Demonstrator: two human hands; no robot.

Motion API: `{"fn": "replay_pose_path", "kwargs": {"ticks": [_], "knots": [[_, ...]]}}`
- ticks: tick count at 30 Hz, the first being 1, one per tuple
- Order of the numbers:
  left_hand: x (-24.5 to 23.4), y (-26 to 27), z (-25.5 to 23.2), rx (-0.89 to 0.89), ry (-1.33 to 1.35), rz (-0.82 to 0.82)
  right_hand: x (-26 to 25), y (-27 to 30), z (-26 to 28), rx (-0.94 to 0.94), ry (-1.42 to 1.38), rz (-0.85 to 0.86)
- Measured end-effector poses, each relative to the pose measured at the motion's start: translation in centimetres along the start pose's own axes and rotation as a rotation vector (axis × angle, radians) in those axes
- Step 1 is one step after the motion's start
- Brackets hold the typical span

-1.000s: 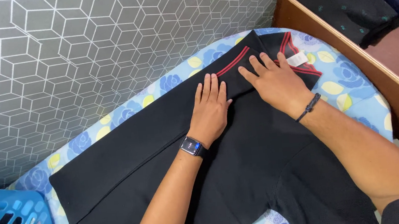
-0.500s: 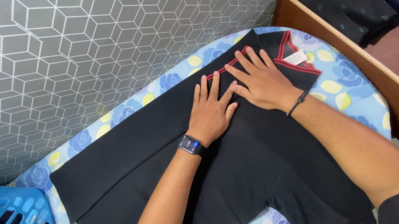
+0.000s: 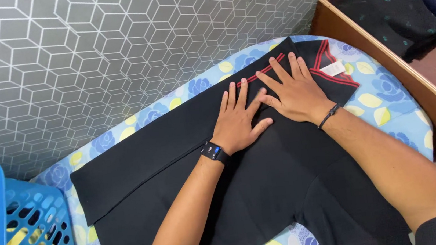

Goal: The person removes a black polo shirt from a blue laundry basket and lays it on a floral-patterned ironing board. They smooth the shirt, fold the sleeves inward, fold the body in half, and then fold it into a compact rectangle. The folded shirt remains on the ironing board at the end of the clip.

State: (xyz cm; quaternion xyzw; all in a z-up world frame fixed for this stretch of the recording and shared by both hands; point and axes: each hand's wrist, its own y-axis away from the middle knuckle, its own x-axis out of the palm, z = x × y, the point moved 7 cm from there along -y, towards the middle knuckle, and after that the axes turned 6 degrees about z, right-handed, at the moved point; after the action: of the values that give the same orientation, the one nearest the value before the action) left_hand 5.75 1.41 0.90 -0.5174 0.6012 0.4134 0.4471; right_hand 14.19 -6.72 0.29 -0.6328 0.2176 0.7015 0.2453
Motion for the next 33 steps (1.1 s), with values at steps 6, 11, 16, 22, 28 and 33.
{"fn": "replay_pose_path", "kwargs": {"ticks": [6,11,16,22,28,33], "knots": [[-4.1,3.8,2.8,0.124,0.467,-0.100,-0.4,0.3,0.4,0.008,0.029,-0.010],[-5.1,11.2,12.5,-0.125,0.059,-0.201,-3.1,0.2,0.6,-0.068,0.076,-0.319],[-4.7,20.0,21.0,-0.553,-0.364,-0.274,-3.6,-1.2,-4.2,0.073,-0.003,-0.549],[-4.4,25.7,25.1,-0.792,-0.491,-0.355,-4.1,-4.9,-8.7,0.351,-0.212,-0.188],[-4.7,26.9,27.1,-0.874,-0.366,-0.369,-1.9,-7.0,-11.6,0.391,-0.464,0.065],[-4.2,27.4,29.6,-0.845,-0.060,-0.533,1.4,-9.1,-16.0,0.204,-0.842,-0.109]]}}
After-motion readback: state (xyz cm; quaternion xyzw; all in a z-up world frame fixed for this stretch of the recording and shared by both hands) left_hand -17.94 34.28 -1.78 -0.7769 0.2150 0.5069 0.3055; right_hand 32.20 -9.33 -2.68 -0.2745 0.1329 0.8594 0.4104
